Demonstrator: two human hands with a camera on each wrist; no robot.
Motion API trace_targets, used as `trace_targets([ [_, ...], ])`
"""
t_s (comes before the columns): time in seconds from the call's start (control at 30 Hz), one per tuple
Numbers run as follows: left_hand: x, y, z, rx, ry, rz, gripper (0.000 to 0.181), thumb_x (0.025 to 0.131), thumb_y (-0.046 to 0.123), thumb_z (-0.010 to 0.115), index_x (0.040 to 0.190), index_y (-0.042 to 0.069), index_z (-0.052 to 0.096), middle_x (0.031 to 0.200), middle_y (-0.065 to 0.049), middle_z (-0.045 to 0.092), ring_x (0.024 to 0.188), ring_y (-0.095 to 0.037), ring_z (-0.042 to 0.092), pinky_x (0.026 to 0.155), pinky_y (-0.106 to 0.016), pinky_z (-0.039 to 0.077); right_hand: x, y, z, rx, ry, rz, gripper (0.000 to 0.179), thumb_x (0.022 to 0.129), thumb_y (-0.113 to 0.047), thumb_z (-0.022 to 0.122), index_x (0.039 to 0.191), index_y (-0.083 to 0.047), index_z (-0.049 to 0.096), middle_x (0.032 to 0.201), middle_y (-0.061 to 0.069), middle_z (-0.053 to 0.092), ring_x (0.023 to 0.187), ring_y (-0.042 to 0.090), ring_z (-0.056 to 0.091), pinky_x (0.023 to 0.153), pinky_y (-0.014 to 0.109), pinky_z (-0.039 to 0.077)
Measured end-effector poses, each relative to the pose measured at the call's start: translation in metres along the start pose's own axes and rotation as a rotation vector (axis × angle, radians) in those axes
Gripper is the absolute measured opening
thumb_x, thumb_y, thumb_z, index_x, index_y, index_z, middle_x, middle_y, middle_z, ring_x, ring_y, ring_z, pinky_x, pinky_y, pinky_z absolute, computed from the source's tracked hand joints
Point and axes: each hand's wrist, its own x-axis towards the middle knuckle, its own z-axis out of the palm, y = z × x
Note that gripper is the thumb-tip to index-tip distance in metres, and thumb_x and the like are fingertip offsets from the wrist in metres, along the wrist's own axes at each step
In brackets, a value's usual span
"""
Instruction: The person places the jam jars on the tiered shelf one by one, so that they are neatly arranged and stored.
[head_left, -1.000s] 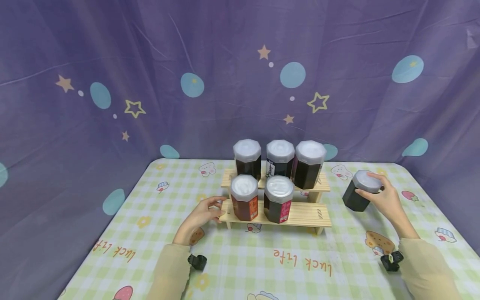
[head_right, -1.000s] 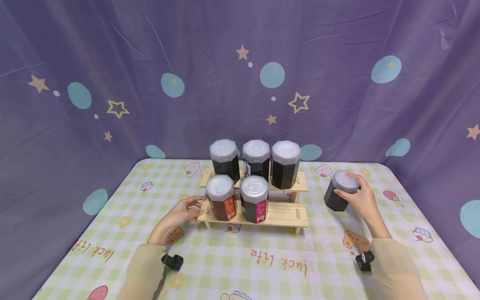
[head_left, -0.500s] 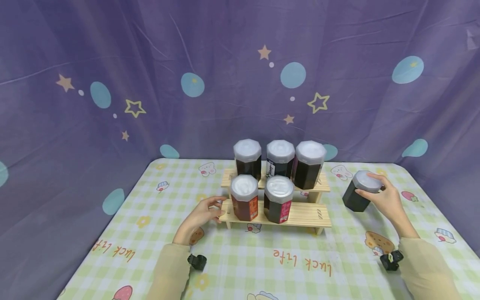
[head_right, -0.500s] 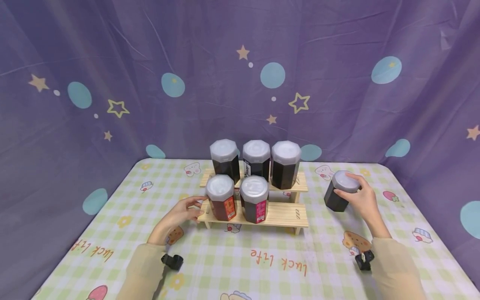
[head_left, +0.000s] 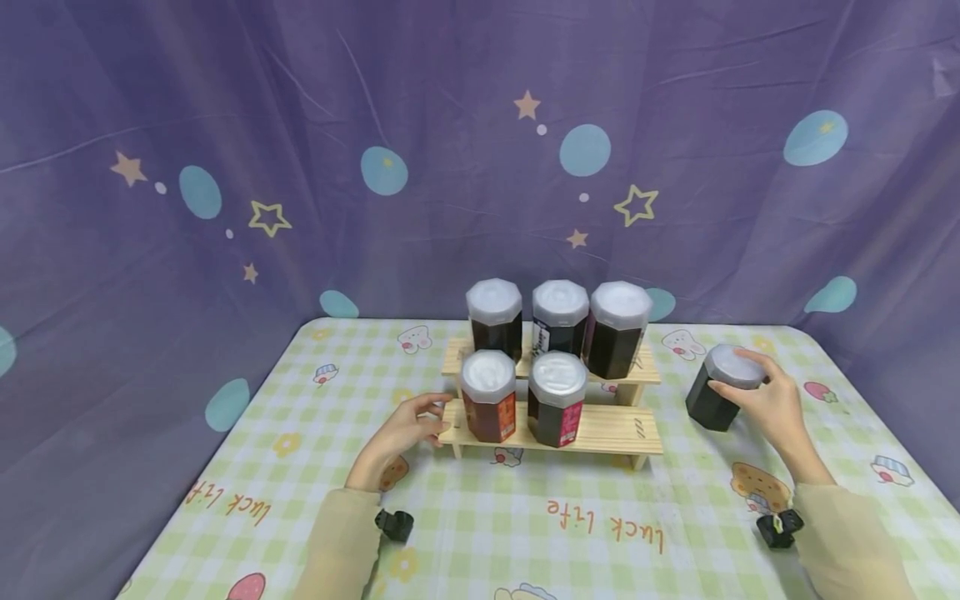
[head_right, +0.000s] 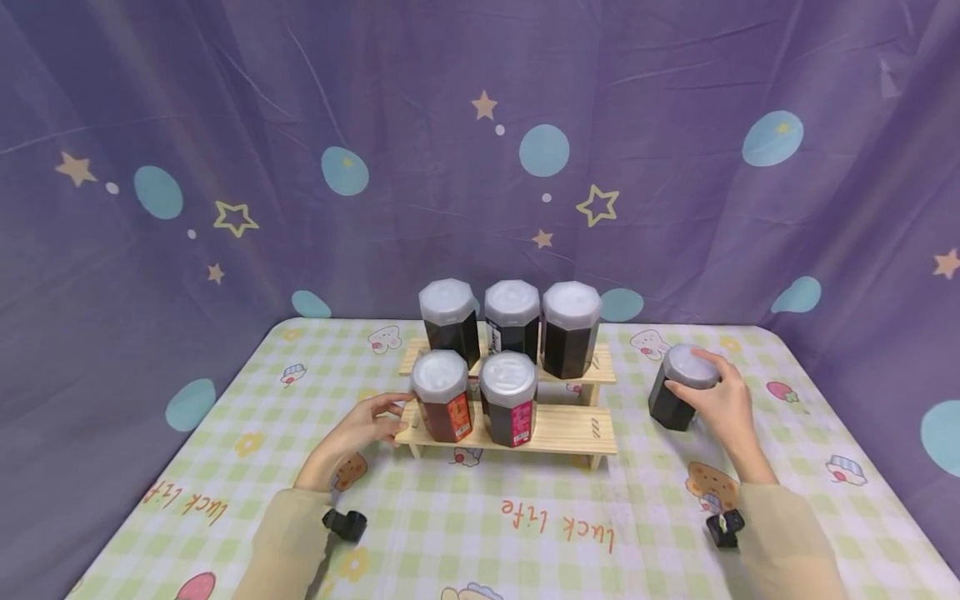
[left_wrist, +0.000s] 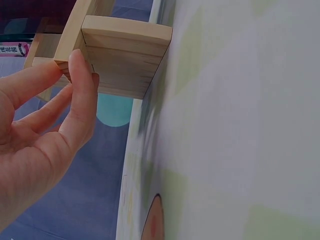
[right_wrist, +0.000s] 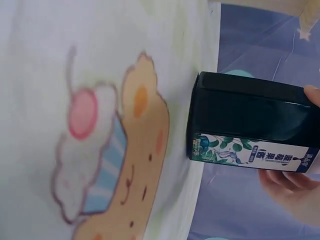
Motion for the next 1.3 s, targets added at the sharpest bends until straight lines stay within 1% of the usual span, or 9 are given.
trace_targets([
  [0.13, -0.001, 0.001, 0.0, -0.002, -0.004, 0.002, 0.047, 0.084, 0.003, 0.055, 0.129, -0.005, 0.04, 0.103, -0.021, 0.045, 0.063, -0.018, 0.058, 0.063, -0.041, 0.054, 0.009, 0.045, 0.015, -0.02, 0.053, -0.03, 0.068, 0.063, -0.049, 0.074, 0.124, -0.035, 0.049, 0.125, 0.014, 0.047, 0.095, 0.031, 0.048, 0.052, 0.019, 0.041],
  [0.17, -0.001, 0.001, 0.0, -0.001, -0.006, 0.004, 0.048, 0.084, 0.003, 0.055, 0.129, -0.005, 0.04, 0.103, -0.021, 0.045, 0.063, -0.018, 0.058, 0.063, -0.041, 0.054, 0.011, 0.053, 0.018, -0.016, 0.059, -0.039, 0.068, 0.063, -0.05, 0.074, 0.124, -0.037, 0.048, 0.126, 0.013, 0.047, 0.096, 0.032, 0.048, 0.055, 0.017, 0.04],
  [0.43, -0.001, 0.0, 0.001, -0.008, 0.001, -0.008, 0.048, 0.084, 0.003, 0.056, 0.129, -0.005, 0.04, 0.103, -0.02, 0.045, 0.063, -0.016, 0.057, 0.063, -0.039, 0.054, 0.006, 0.055, 0.019, -0.018, 0.083, -0.052, 0.067, 0.063, -0.047, 0.075, 0.124, -0.042, 0.047, 0.133, 0.001, 0.041, 0.098, 0.033, 0.05, 0.052, 0.017, 0.042],
  [0.77, 0.0, 0.001, 0.0, 0.005, 0.011, -0.005, 0.047, 0.084, 0.002, 0.055, 0.128, -0.004, 0.041, 0.102, -0.02, 0.046, 0.06, -0.018, 0.057, 0.062, -0.041, 0.054, 0.005, 0.055, 0.022, -0.012, 0.126, -0.064, 0.067, 0.06, -0.042, 0.079, 0.12, -0.044, 0.049, 0.13, -0.008, 0.043, 0.094, 0.027, 0.052, 0.05, 0.015, 0.042],
  [0.87, 0.0, 0.001, 0.0, 0.01, 0.016, -0.008, 0.047, 0.084, 0.002, 0.056, 0.128, -0.004, 0.042, 0.101, -0.02, 0.047, 0.059, -0.019, 0.057, 0.062, -0.041, 0.054, 0.001, 0.041, 0.018, -0.013, 0.13, -0.075, 0.067, 0.059, -0.041, 0.079, 0.12, -0.042, 0.051, 0.128, -0.006, 0.045, 0.09, 0.025, 0.053, 0.051, 0.014, 0.042],
  [1.03, 0.0, 0.0, 0.0, 0.005, 0.003, -0.003, 0.047, 0.084, 0.002, 0.056, 0.128, -0.006, 0.04, 0.1, -0.021, 0.046, 0.06, -0.019, 0.058, 0.063, -0.042, 0.054, -0.022, -0.028, -0.003, 0.065, 0.077, -0.063, 0.064, 0.062, -0.03, 0.08, 0.121, -0.027, 0.055, 0.128, 0.009, 0.046, 0.089, 0.026, 0.052, 0.054, 0.017, 0.041],
  [1.1, 0.0, -0.001, 0.0, 0.007, -0.002, 0.001, 0.048, 0.084, 0.002, 0.056, 0.129, -0.006, 0.039, 0.101, -0.021, 0.046, 0.061, -0.019, 0.058, 0.064, -0.043, 0.054, -0.031, -0.056, -0.011, 0.086, 0.05, -0.059, 0.062, 0.065, -0.027, 0.079, 0.122, -0.021, 0.055, 0.128, 0.016, 0.044, 0.091, 0.03, 0.052, 0.057, 0.018, 0.041],
  [1.17, 0.0, 0.0, 0.0, 0.008, 0.005, -0.002, 0.048, 0.084, 0.002, 0.056, 0.129, -0.006, 0.04, 0.101, -0.021, 0.046, 0.06, -0.02, 0.058, 0.063, -0.043, 0.054, -0.038, -0.074, -0.016, 0.086, 0.043, -0.067, 0.06, 0.067, -0.026, 0.078, 0.122, -0.019, 0.055, 0.127, 0.019, 0.045, 0.092, 0.032, 0.051, 0.061, 0.02, 0.041],
  [1.3, 0.0, 0.0, 0.001, 0.018, 0.018, -0.014, 0.048, 0.084, 0.003, 0.056, 0.129, -0.004, 0.041, 0.101, -0.02, 0.046, 0.058, -0.02, 0.058, 0.063, -0.042, 0.054, -0.044, -0.084, -0.016, 0.098, 0.054, -0.085, 0.06, 0.065, -0.024, 0.079, 0.12, -0.02, 0.056, 0.125, 0.014, 0.048, 0.096, 0.023, 0.051, 0.064, 0.018, 0.044],
])
